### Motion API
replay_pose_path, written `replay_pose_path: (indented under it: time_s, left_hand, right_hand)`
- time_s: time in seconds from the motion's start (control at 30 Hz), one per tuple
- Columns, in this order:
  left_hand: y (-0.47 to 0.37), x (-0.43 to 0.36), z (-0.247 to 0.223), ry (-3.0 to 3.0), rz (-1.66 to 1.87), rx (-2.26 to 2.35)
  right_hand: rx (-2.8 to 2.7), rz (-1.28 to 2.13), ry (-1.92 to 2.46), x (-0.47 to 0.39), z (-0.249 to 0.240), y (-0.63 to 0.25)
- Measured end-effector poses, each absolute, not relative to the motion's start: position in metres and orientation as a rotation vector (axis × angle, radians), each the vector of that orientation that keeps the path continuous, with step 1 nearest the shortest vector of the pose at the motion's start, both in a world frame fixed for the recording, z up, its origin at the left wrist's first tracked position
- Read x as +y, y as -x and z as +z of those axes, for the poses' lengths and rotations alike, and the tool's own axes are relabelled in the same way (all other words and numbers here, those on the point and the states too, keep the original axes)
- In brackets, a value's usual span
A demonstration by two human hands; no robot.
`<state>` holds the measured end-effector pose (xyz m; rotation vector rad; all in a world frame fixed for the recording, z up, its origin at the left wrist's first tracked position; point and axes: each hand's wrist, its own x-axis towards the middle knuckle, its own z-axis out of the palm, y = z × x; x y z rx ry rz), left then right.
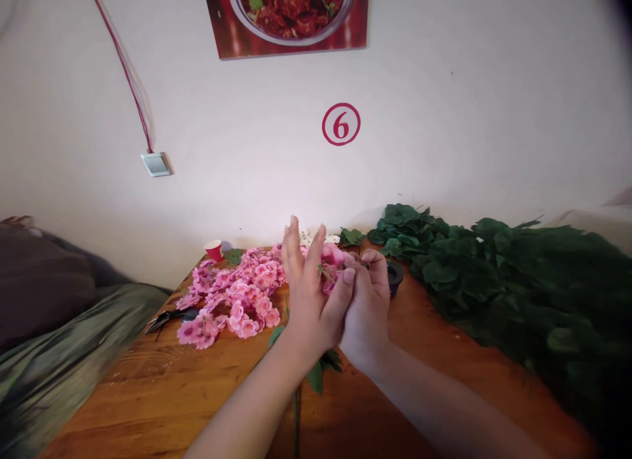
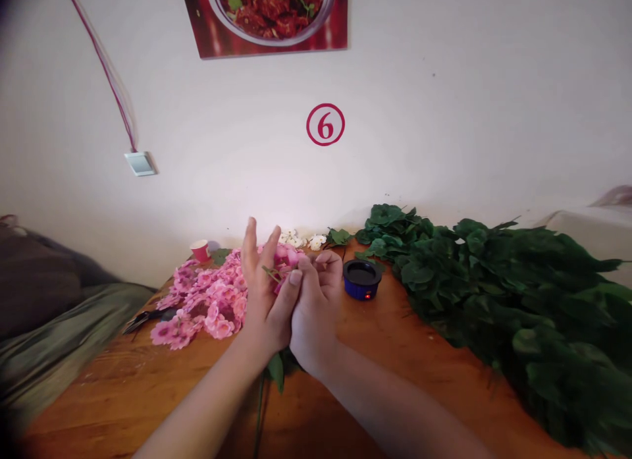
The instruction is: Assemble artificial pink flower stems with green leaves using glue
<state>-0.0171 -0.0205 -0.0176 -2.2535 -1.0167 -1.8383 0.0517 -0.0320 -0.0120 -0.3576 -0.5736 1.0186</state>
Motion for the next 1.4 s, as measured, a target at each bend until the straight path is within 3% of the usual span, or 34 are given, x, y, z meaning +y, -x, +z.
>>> replay_pose_path:
  time_s: [0.27, 0.63, 0.9, 1.4]
  left_hand:
    - [0.027, -0.018, -0.008, 2.176, -1.647, -0.925]
    - [0.036, -0.024, 0.004, 2.327, -1.974, -0.76]
    - [0.037, -0.01, 0.001, 2.41, -2.078, -0.473]
    - [0.017, -0.015, -0.014, 2.415, -2.55, -0.516]
  right_hand:
    - [-0.588, 1.015, 0.322, -0.03, -0.016, -0.049]
    - [-0.724, 0.666, 0.273, -0.027, -0.014, -0.056]
    - [-0.75, 0.767, 0.281, -0.035, -0.016, -0.052]
    - [-0.698, 1.141, 0.126, -0.039, -0.014, -0.049]
